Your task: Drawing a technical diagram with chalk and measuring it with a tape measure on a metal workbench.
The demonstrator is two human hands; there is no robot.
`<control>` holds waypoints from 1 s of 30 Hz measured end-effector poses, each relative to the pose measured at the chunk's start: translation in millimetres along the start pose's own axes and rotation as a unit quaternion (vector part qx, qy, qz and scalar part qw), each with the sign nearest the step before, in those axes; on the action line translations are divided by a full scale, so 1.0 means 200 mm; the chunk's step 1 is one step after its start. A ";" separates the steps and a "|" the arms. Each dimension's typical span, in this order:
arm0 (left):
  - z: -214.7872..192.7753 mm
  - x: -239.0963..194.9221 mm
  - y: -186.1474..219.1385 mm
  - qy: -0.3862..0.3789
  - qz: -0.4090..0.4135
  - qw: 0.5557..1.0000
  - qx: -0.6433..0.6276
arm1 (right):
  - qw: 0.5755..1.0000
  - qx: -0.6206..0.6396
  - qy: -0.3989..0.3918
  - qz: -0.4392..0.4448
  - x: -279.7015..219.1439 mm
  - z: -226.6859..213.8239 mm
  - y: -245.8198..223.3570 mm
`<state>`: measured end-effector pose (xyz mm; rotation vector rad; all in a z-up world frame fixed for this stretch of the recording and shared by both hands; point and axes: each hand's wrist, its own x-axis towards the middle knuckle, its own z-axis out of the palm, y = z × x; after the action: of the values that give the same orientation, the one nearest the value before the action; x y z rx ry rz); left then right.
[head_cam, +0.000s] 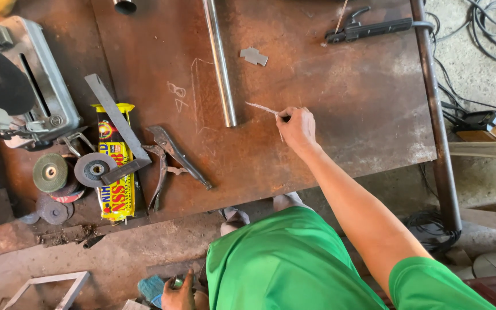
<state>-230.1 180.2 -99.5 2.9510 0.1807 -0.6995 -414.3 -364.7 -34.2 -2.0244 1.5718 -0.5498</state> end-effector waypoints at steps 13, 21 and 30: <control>0.15 0.04 -0.08 -0.040 0.000 0.999 -0.028 | 0.999 0.045 0.014 0.014 -0.18 -0.16 0.01; 0.11 0.03 -0.02 0.031 0.072 0.993 -0.087 | 0.999 0.035 0.015 0.001 -0.14 -0.08 0.01; 0.16 0.05 -0.05 -0.022 0.062 0.991 -0.119 | 0.996 -0.005 -0.016 0.090 -0.03 -0.35 0.19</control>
<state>-236.7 186.1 -133.0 2.6905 0.0698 -0.6748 -487.3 -376.2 -1.8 -1.8643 1.7192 -0.4397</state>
